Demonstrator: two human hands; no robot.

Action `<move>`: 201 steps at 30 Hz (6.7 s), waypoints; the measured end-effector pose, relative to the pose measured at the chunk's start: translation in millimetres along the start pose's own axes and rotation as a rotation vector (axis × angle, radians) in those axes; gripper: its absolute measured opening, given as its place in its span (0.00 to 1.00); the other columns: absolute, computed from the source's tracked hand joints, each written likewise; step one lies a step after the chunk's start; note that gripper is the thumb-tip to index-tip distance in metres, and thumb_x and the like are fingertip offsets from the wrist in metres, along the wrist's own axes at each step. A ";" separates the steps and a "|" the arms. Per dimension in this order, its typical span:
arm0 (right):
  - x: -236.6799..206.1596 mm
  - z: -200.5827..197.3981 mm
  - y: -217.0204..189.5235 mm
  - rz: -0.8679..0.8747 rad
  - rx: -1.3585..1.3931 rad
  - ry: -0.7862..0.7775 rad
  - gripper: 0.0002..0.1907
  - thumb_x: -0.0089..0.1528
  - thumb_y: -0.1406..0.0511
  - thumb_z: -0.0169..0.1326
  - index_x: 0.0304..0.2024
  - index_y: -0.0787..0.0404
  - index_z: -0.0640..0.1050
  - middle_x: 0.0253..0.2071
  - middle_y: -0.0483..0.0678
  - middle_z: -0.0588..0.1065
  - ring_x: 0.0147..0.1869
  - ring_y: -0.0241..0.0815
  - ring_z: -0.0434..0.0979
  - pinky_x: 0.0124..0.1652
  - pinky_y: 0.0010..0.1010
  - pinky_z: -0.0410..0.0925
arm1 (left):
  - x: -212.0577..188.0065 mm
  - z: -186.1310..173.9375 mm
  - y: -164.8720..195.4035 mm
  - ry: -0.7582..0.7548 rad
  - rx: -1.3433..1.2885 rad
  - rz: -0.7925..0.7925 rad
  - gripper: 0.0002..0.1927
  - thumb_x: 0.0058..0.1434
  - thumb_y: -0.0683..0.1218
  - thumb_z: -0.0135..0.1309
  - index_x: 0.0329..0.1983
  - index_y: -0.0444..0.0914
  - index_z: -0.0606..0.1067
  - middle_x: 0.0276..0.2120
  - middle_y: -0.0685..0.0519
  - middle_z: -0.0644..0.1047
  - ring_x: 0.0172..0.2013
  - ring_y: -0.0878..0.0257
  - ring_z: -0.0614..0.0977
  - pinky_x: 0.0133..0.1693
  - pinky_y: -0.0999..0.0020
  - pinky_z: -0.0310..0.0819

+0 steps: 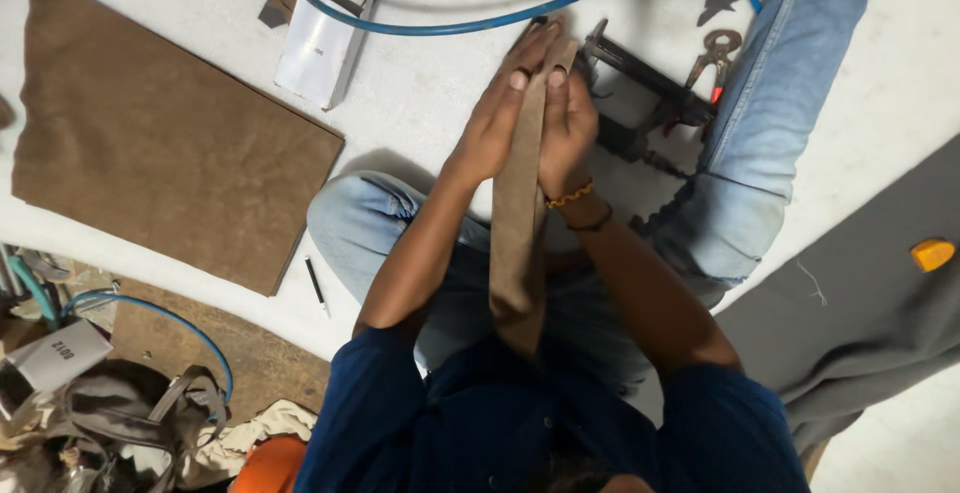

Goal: The person sits on the workshop floor and covers a flat board with brown fabric. They fold the fabric over the board, mark the board with a pen, press and smooth the fabric, and use a staple gun to fasten the fabric to the board, working the fabric taut by hand.

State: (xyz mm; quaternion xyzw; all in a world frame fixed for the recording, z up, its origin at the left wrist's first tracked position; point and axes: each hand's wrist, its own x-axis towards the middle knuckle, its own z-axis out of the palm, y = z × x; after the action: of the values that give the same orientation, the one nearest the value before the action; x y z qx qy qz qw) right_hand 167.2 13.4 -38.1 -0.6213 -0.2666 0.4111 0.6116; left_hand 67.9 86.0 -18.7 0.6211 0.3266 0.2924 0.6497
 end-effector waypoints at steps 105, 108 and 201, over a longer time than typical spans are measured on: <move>76.0 -151.2 -78.4 -0.090 -0.075 -0.661 0.16 0.62 0.70 0.66 0.47 0.67 0.73 0.42 0.45 0.74 0.47 0.33 0.74 0.51 0.33 0.71 | -39.0 12.0 75.8 0.106 1.117 -0.251 0.40 0.64 0.35 0.49 0.79 0.44 0.54 0.76 0.32 0.43 0.43 0.32 0.81 0.38 0.50 0.80; 85.3 -126.7 -78.6 -0.332 -0.372 -0.834 0.17 0.57 0.68 0.65 0.47 0.66 0.78 0.37 0.46 0.76 0.40 0.36 0.75 0.45 0.32 0.70 | -39.4 9.9 76.8 0.109 1.112 -0.276 0.35 0.60 0.34 0.48 0.72 0.40 0.61 0.77 0.33 0.42 0.44 0.32 0.81 0.41 0.49 0.80; 32.1 -162.6 -34.0 -0.349 -0.594 -0.325 0.28 0.61 0.67 0.63 0.59 0.67 0.66 0.47 0.56 0.78 0.53 0.57 0.80 0.51 0.46 0.72 | -47.6 -5.4 65.7 0.134 1.111 -0.149 0.36 0.71 0.41 0.48 0.80 0.54 0.54 0.76 0.31 0.49 0.51 0.31 0.79 0.46 0.50 0.81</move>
State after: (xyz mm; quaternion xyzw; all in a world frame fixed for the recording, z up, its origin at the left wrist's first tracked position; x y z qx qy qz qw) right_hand 325.8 -44.0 -24.8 -0.6433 -0.5696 0.2987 0.4153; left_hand 36.0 55.6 49.7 0.8250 0.5152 0.0686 0.2217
